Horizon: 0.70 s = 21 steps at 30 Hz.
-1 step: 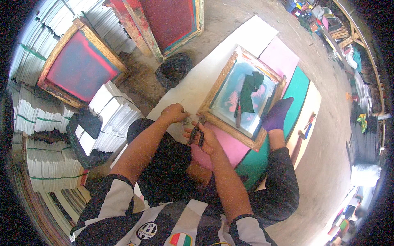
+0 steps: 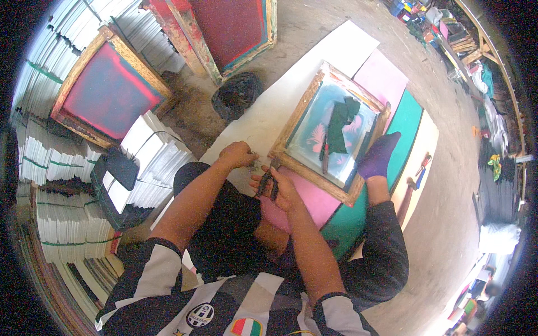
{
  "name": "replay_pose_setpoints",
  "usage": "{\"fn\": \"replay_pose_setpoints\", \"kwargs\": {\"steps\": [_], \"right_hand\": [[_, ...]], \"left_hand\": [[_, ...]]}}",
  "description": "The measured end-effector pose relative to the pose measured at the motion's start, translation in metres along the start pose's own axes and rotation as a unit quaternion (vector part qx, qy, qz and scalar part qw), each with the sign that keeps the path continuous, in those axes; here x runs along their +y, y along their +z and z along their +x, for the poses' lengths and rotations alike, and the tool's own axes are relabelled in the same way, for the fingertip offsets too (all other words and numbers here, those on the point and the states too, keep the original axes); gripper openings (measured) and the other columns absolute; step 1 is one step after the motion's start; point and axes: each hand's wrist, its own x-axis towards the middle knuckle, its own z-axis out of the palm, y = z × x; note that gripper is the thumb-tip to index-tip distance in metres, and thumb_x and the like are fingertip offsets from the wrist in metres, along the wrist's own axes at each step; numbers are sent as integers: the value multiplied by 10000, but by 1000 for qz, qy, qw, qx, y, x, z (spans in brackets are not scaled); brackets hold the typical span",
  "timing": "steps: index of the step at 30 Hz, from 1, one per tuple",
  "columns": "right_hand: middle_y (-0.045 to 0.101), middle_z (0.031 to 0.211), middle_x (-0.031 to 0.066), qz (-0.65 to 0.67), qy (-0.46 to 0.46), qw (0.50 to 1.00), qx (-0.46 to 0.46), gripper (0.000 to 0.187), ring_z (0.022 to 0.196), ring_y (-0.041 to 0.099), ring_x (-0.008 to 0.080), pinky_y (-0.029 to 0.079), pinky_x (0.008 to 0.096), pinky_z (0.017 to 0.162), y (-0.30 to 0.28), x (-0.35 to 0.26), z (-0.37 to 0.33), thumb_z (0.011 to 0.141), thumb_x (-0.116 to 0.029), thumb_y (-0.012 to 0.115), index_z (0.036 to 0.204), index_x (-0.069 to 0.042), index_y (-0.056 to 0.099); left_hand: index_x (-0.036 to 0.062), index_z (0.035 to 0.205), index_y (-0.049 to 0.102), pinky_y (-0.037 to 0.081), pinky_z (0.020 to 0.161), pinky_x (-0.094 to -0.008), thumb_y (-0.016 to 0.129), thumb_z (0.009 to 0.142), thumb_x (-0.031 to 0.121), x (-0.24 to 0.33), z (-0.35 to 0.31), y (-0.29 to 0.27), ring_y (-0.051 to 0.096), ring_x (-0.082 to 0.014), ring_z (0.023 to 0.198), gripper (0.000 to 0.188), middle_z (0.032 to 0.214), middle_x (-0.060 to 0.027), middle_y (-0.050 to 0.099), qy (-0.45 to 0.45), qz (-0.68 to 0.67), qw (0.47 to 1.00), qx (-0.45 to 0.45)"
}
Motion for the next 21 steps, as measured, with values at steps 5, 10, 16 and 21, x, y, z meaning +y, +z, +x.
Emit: {"fn": "replay_pose_setpoints", "kwargs": {"steps": [5,10,16,21], "right_hand": [[559,1327,291,31,3,1000,4,540,1166,615,391,538,463,919,-1,1,5,1064,-399,397,1451,-23,372],[639,1171,246,61,-11,998,18,459,1015,667,334,558,452,847,-5,5,10,1060,-375,422,1364,-34,469],[606,756,128,-175,-11,963,204,245,577,598,235,518,396,512,-1,-5,8,994,-258,504,1077,-34,558],[584,669,151,-367,-19,887,279,222,475,577,252,475,403,412,9,-13,7,939,-194,524,998,19,546]], "left_hand": [[44,860,769,553,774,-478,653,843,527,-1,1,1,707,-356,840,497,854,-187,726,10,6,1000,-1],[46,884,770,552,776,-474,649,850,523,1,1,-1,709,-352,842,494,847,-184,727,8,8,1000,-8],[48,917,769,553,789,-473,659,851,504,2,-1,-3,714,-345,857,474,863,-181,733,4,0,1000,-15],[54,916,770,553,801,-469,664,856,484,8,-3,-5,714,-344,868,447,888,-177,736,4,0,1000,-10]]}}
